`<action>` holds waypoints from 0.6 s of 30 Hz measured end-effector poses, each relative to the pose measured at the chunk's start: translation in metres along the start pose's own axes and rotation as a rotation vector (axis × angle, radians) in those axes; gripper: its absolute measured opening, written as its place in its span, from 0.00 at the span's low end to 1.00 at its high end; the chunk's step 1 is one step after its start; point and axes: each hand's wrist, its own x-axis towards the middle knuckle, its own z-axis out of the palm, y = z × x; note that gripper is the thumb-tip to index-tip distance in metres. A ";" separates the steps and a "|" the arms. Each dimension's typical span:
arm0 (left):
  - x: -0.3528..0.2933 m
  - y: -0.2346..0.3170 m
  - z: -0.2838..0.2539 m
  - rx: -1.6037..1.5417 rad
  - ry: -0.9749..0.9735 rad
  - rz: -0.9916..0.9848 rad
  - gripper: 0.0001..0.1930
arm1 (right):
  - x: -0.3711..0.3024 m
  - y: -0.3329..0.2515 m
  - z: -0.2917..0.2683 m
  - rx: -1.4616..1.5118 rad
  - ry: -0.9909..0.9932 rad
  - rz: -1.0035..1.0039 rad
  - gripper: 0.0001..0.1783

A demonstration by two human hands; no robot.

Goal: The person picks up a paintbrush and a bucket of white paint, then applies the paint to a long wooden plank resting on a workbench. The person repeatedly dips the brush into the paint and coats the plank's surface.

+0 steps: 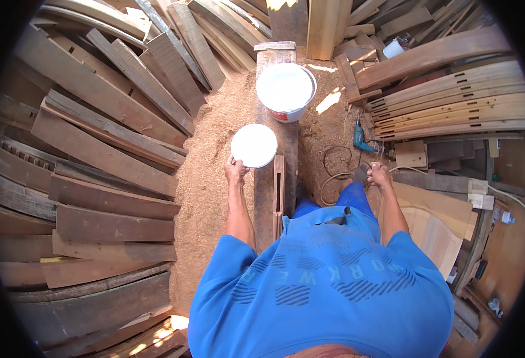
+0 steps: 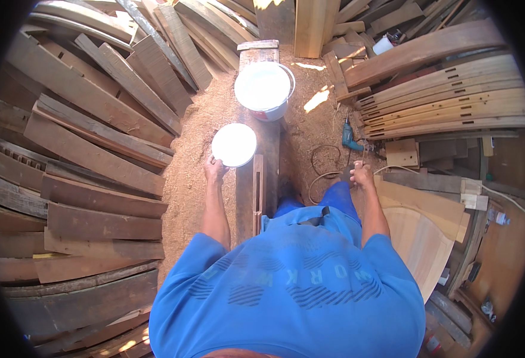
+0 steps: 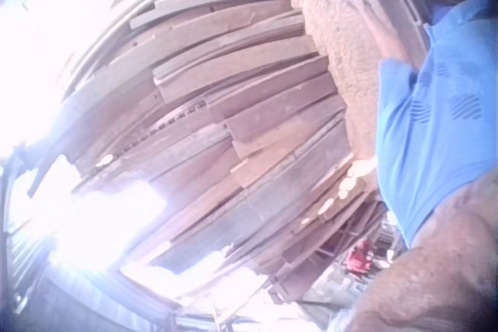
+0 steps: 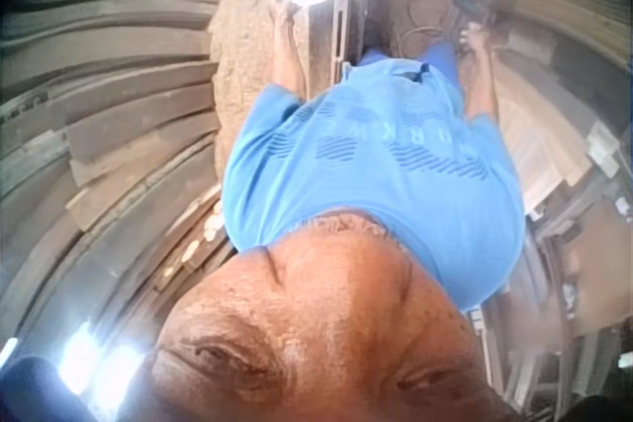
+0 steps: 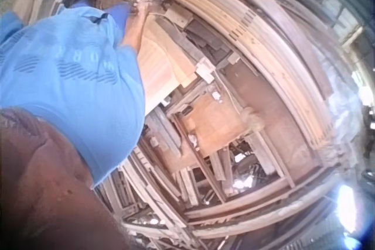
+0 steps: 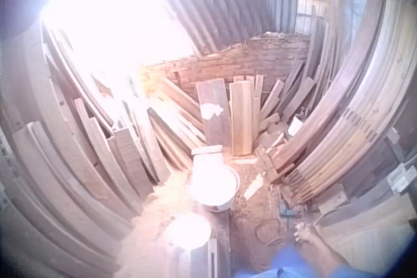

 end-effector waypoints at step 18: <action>0.030 -0.049 0.031 0.883 -0.041 0.084 0.34 | -0.047 -0.228 0.007 -0.584 0.039 -0.971 0.22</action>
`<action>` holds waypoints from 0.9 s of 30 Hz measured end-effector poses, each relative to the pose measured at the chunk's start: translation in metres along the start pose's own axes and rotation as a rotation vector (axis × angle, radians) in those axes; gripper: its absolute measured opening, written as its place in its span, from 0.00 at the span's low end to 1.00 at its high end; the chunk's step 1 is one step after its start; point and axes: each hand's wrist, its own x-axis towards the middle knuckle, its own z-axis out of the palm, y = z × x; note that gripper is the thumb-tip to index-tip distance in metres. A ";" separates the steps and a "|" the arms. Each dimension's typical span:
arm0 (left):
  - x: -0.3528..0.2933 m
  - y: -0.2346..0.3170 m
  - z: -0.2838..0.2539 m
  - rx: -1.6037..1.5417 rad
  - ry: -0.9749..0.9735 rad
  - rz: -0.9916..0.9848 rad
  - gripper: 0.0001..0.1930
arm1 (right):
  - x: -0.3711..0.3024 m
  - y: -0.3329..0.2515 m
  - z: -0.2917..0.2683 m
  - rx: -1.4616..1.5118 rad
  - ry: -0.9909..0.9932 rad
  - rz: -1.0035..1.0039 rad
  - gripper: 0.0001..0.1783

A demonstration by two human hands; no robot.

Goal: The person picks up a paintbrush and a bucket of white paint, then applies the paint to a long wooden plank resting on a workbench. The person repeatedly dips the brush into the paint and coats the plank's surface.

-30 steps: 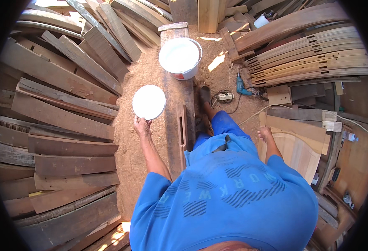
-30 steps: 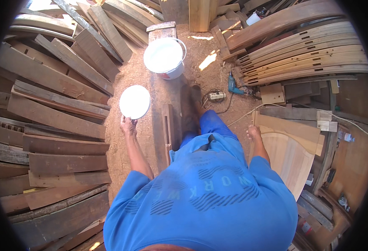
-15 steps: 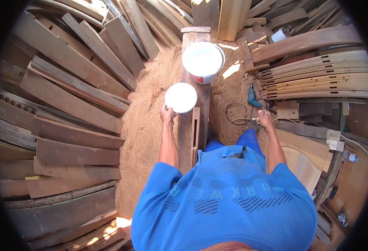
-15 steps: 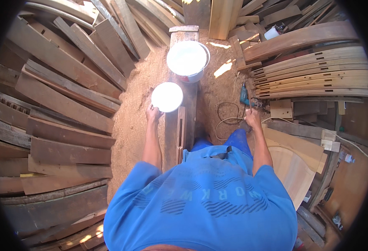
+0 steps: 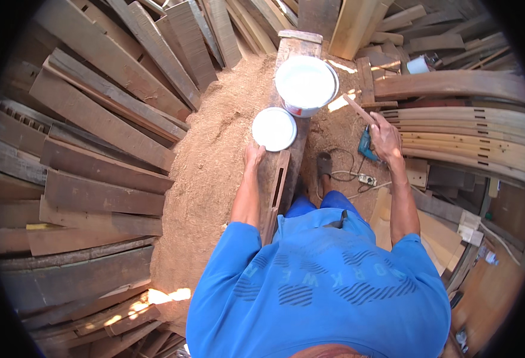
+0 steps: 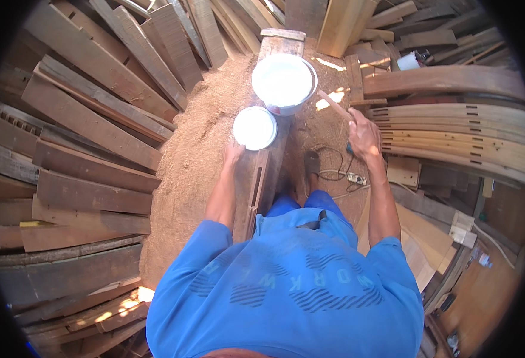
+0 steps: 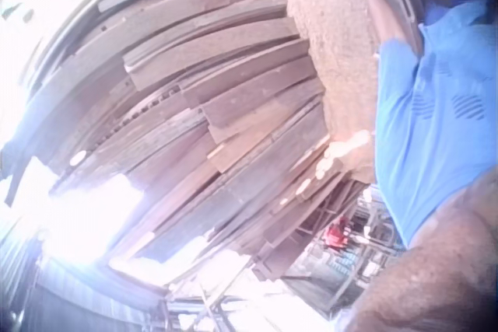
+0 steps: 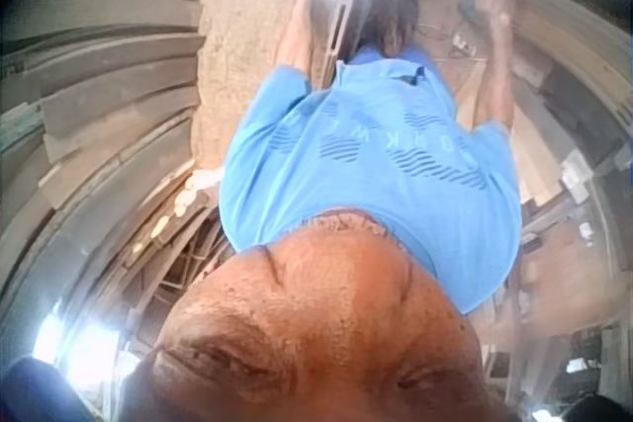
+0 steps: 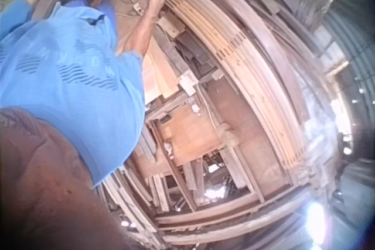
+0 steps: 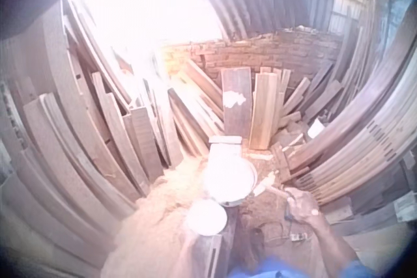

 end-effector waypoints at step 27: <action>-0.318 -0.106 0.058 0.169 0.283 -0.278 0.42 | 0.179 -0.118 0.082 -0.424 -0.420 -0.262 0.16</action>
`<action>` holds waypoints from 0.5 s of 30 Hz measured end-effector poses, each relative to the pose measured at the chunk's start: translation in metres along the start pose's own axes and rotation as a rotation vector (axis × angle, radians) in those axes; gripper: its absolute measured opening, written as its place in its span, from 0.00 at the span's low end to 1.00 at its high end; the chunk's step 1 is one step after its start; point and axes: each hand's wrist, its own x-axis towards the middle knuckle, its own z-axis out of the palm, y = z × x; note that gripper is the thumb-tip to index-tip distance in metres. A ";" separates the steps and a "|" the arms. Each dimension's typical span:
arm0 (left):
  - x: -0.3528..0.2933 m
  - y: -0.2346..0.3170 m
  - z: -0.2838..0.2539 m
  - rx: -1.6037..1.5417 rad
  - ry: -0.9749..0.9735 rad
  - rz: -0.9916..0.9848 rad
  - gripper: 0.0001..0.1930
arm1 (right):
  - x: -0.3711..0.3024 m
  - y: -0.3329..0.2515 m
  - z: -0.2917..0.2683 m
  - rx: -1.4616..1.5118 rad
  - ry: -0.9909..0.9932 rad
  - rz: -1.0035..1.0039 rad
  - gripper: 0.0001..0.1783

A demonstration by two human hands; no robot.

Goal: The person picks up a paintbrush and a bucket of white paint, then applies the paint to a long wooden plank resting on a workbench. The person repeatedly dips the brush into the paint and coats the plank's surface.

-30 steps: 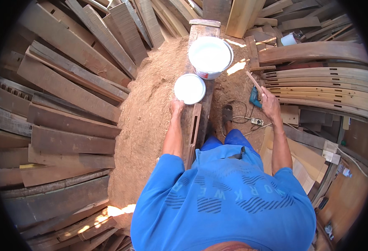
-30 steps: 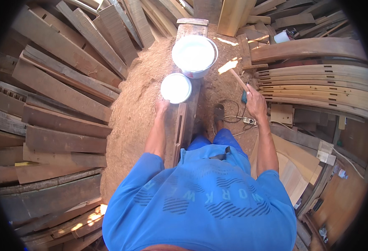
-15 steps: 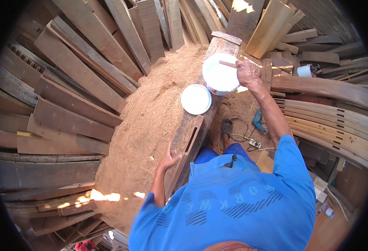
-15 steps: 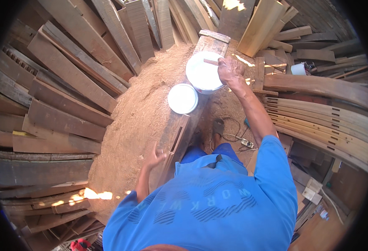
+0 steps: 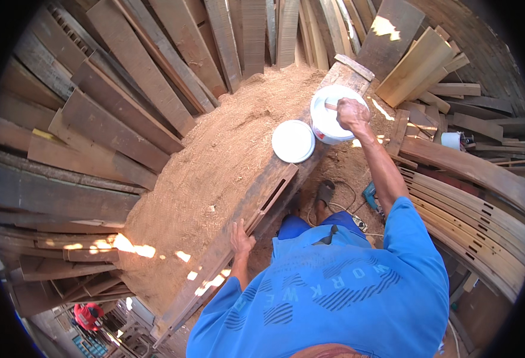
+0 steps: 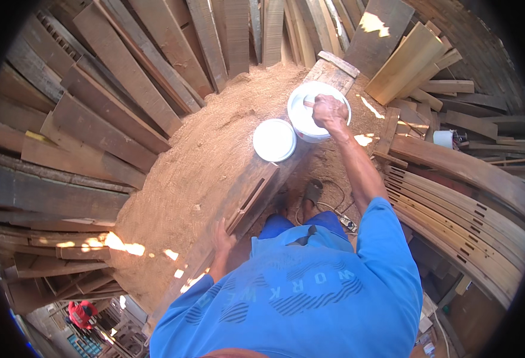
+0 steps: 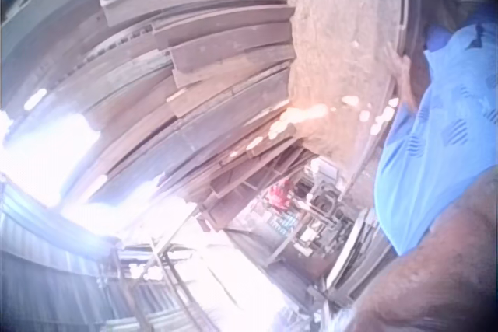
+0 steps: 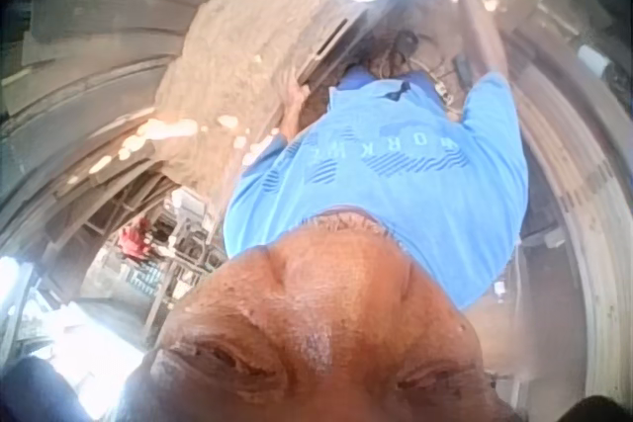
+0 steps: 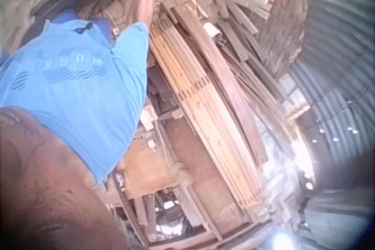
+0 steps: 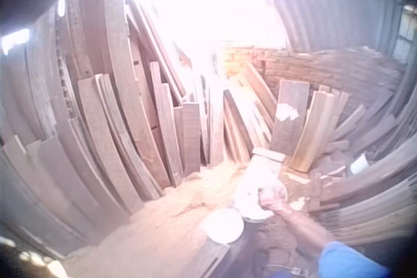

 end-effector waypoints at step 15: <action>0.003 0.001 -0.008 0.000 -0.100 -0.081 0.40 | -0.036 0.065 0.002 0.453 0.186 -0.106 0.18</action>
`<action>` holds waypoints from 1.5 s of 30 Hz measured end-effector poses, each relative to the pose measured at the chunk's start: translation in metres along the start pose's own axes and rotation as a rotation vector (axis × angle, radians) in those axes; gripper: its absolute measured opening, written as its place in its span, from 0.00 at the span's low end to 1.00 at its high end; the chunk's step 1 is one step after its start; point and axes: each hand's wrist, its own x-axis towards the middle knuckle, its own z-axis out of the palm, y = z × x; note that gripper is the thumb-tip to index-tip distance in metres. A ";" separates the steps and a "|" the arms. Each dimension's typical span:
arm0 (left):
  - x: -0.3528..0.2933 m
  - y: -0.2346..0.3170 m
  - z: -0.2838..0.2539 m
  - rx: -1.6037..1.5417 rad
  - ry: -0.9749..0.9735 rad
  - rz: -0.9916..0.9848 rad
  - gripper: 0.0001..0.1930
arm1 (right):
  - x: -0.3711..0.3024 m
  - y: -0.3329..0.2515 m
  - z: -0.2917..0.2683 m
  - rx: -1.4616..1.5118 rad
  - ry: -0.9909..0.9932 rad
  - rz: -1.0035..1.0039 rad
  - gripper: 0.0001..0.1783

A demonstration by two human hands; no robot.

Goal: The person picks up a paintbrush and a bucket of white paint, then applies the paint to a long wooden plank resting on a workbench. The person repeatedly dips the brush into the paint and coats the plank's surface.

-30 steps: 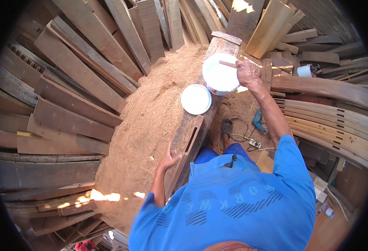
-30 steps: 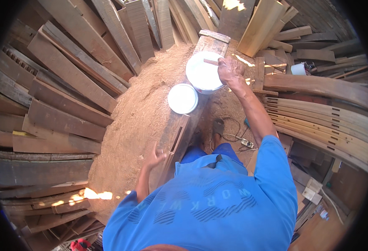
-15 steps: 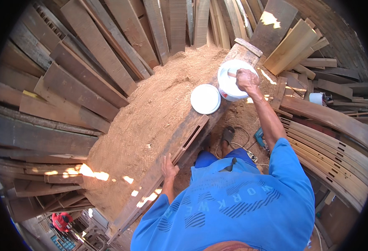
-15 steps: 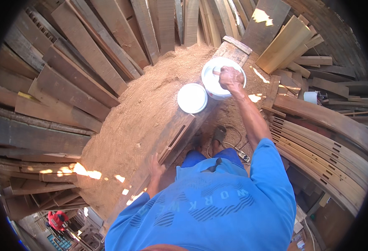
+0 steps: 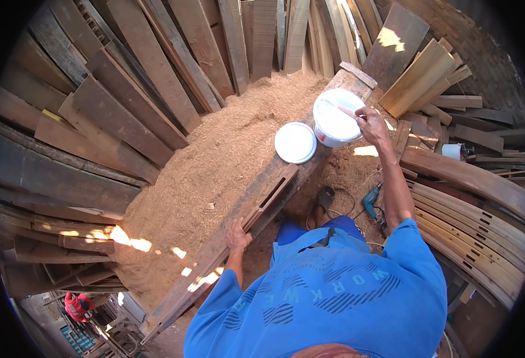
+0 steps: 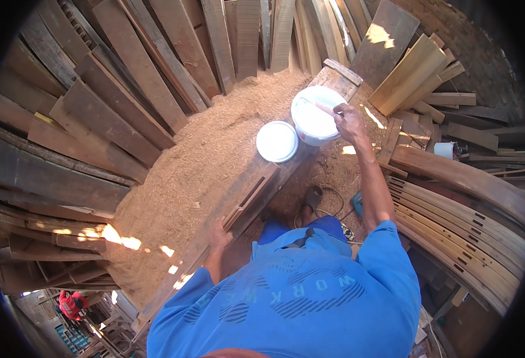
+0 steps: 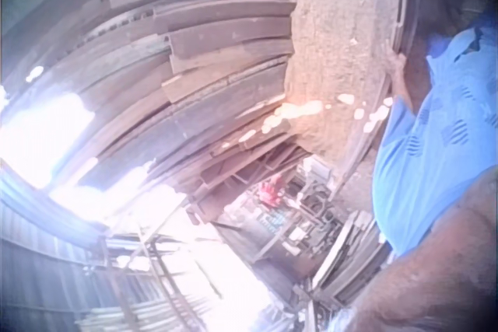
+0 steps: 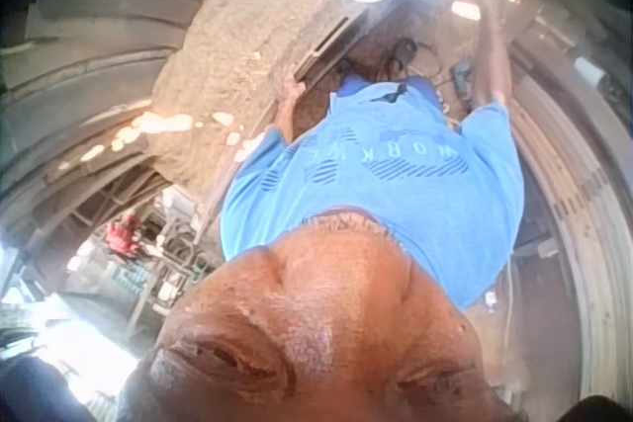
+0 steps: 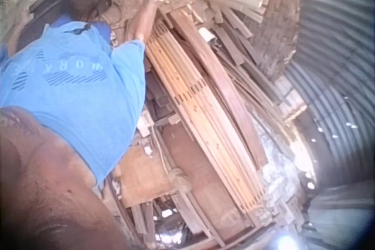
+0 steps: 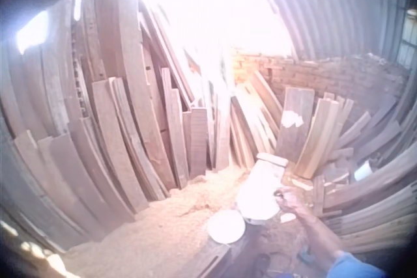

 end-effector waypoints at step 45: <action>-0.033 -0.039 -0.019 -0.012 -0.133 -0.043 0.45 | -0.128 -0.154 0.160 -0.828 -0.517 -0.714 0.07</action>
